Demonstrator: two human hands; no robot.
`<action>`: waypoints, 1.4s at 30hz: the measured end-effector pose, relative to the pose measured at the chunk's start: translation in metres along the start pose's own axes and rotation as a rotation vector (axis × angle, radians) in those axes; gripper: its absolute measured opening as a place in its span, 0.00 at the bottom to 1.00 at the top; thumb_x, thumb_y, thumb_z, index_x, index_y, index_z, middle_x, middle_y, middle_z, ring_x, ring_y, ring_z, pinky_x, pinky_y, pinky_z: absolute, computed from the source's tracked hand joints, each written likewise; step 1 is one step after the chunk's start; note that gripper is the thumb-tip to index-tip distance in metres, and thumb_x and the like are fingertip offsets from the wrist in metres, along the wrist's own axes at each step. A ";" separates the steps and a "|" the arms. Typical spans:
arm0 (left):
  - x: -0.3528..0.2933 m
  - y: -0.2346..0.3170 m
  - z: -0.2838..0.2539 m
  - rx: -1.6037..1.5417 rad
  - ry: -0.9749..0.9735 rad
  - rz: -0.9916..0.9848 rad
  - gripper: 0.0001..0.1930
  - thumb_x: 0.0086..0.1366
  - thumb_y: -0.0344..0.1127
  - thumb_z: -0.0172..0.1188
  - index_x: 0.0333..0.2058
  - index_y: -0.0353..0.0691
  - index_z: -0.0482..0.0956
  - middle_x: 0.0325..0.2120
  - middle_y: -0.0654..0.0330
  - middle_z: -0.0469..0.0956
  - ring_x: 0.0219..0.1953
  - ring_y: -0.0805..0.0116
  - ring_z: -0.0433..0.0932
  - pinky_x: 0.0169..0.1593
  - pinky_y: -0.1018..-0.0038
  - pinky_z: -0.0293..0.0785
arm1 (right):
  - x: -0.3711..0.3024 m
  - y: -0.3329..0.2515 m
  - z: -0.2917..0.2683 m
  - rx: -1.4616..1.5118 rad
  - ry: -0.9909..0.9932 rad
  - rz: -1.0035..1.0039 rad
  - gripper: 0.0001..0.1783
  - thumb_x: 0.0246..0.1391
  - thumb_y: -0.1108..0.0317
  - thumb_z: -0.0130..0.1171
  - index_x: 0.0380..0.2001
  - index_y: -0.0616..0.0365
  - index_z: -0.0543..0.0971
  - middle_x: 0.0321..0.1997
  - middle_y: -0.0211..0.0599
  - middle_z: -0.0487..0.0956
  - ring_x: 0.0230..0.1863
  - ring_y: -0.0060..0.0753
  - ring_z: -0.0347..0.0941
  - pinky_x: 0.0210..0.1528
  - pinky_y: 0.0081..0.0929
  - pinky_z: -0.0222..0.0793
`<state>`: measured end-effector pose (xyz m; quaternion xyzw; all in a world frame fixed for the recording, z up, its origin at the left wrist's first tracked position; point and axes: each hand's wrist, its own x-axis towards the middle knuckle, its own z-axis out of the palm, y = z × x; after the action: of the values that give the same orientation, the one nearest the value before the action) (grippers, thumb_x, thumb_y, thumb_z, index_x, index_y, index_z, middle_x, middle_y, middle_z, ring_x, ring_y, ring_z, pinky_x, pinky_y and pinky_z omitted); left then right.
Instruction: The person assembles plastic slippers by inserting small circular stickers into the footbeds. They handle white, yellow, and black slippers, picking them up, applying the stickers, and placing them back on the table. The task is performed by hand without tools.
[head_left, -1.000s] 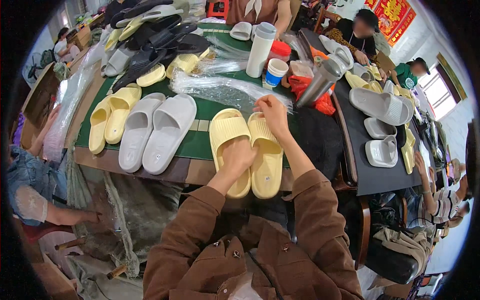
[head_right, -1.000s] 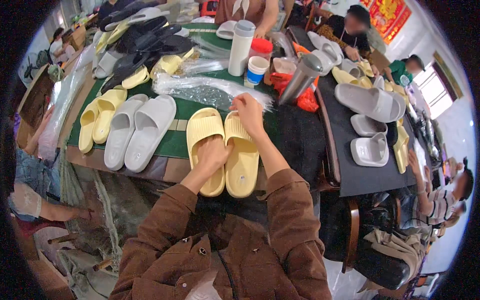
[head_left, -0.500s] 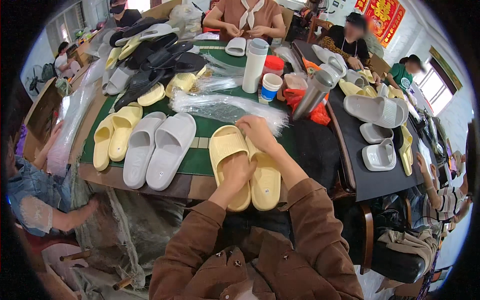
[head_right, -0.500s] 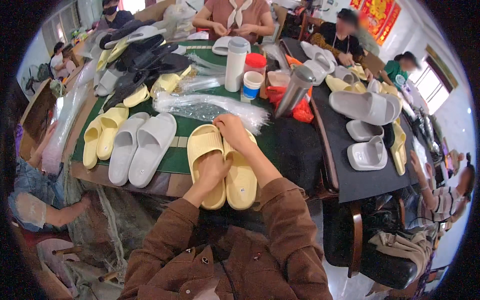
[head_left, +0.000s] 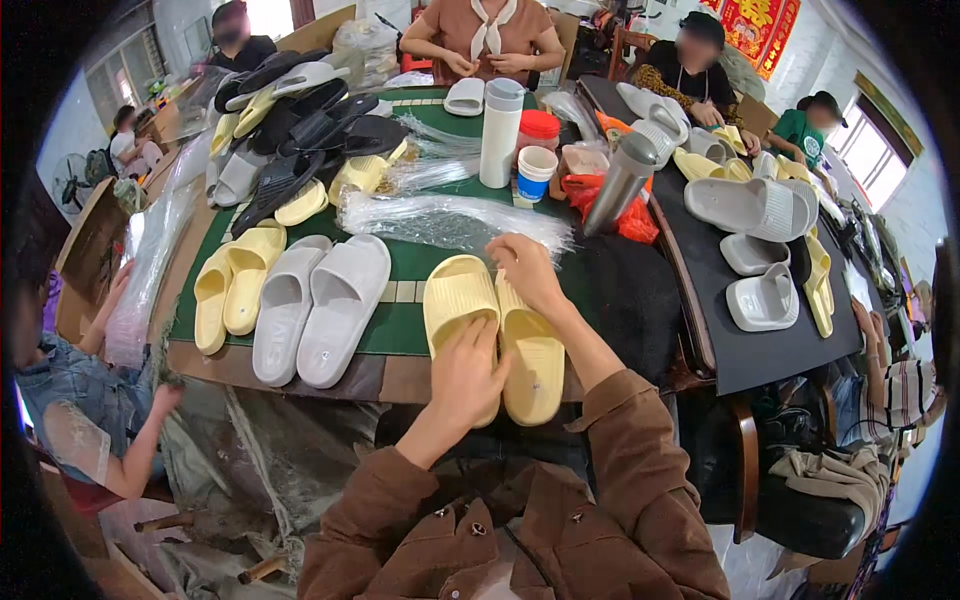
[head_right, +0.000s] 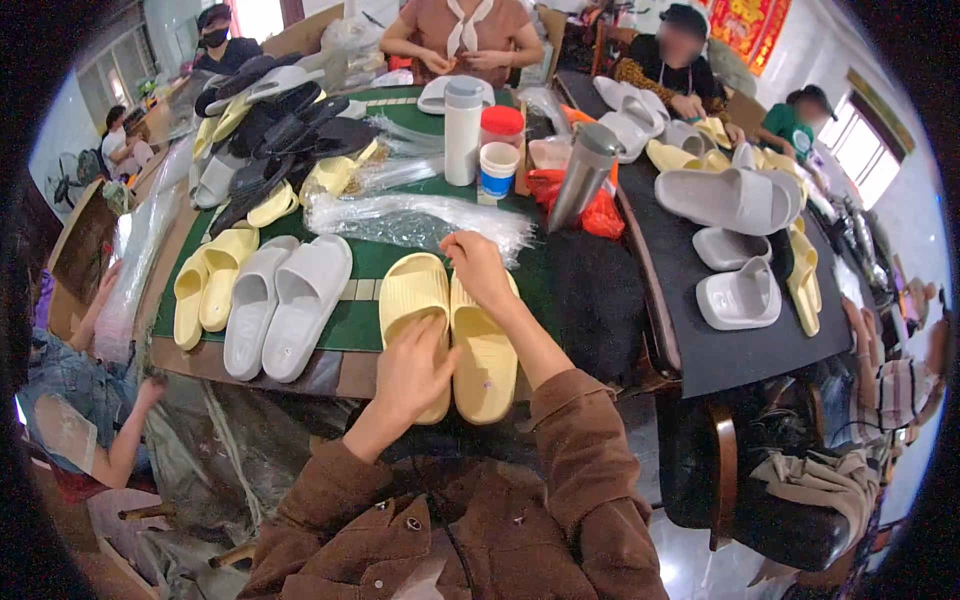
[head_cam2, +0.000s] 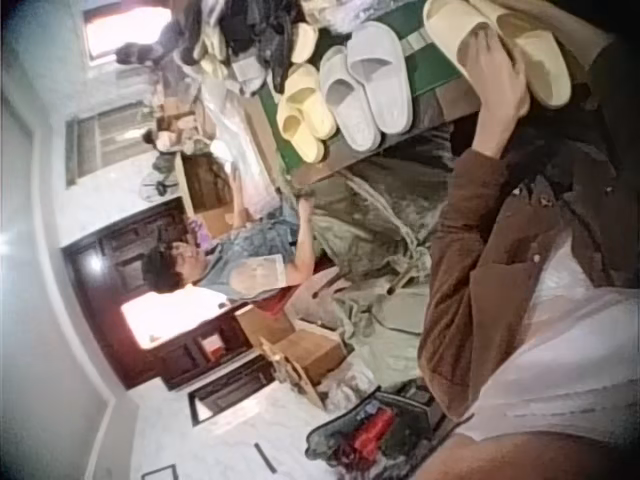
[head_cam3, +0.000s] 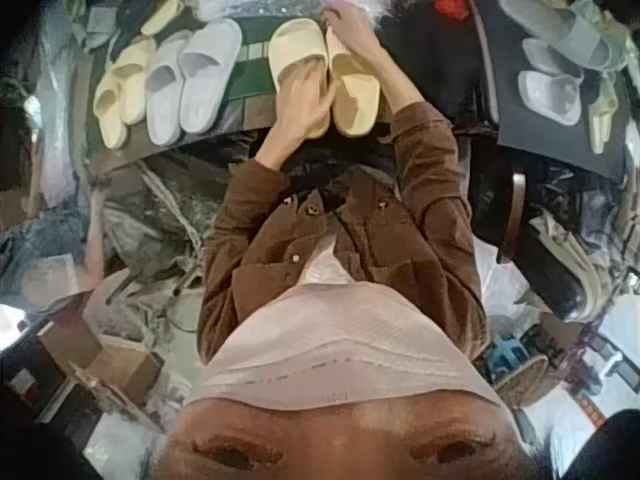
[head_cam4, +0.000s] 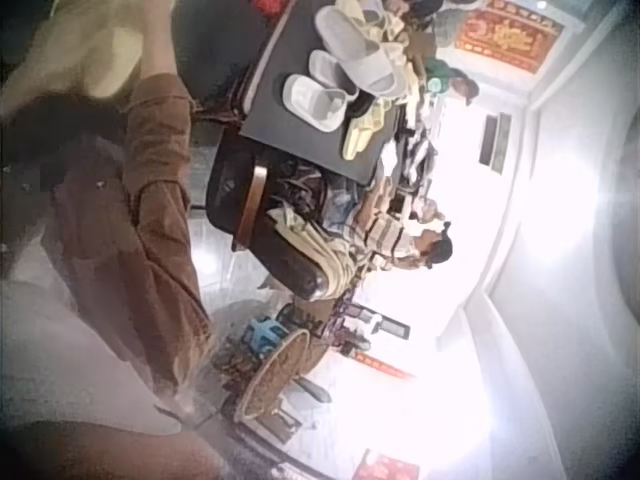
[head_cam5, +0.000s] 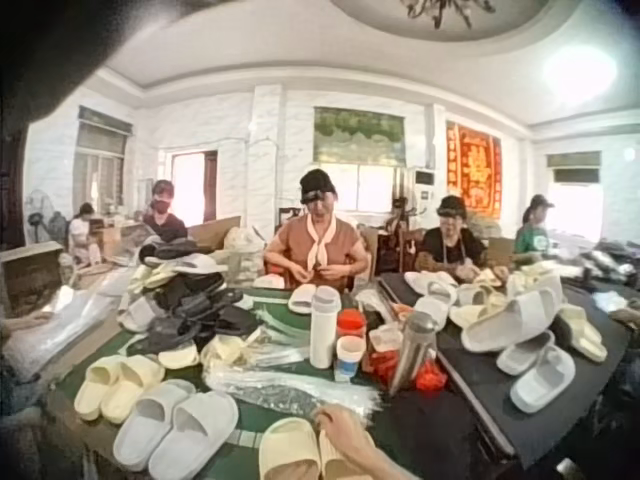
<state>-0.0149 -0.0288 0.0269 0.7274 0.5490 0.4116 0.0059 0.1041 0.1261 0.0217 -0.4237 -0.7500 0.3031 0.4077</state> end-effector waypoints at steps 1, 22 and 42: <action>0.000 0.003 -0.007 -0.087 -0.038 -0.064 0.16 0.59 0.39 0.60 0.41 0.32 0.77 0.34 0.49 0.79 0.34 0.51 0.78 0.39 0.62 0.73 | -0.001 -0.001 -0.001 -0.003 0.004 -0.005 0.11 0.55 0.71 0.51 0.37 0.65 0.79 0.32 0.45 0.80 0.31 0.33 0.77 0.33 0.28 0.72; 0.093 -0.063 0.054 -0.509 -0.017 -0.343 0.07 0.59 0.28 0.57 0.35 0.32 0.76 0.26 0.45 0.80 0.31 0.55 0.81 0.35 0.67 0.74 | -0.012 -0.003 0.001 -0.028 0.180 -0.172 0.07 0.55 0.75 0.54 0.37 0.65 0.76 0.34 0.43 0.79 0.37 0.38 0.77 0.40 0.29 0.71; 0.081 -0.059 0.054 -0.636 0.060 -0.359 0.05 0.61 0.29 0.58 0.30 0.33 0.77 0.20 0.63 0.76 0.24 0.79 0.71 0.29 0.78 0.68 | -0.023 -0.001 0.008 0.123 0.219 0.023 0.06 0.52 0.76 0.57 0.33 0.64 0.79 0.28 0.39 0.80 0.29 0.28 0.77 0.33 0.25 0.71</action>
<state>-0.0244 0.0837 0.0122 0.5690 0.5125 0.5753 0.2876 0.1038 0.1049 0.0107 -0.4369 -0.6760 0.3051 0.5090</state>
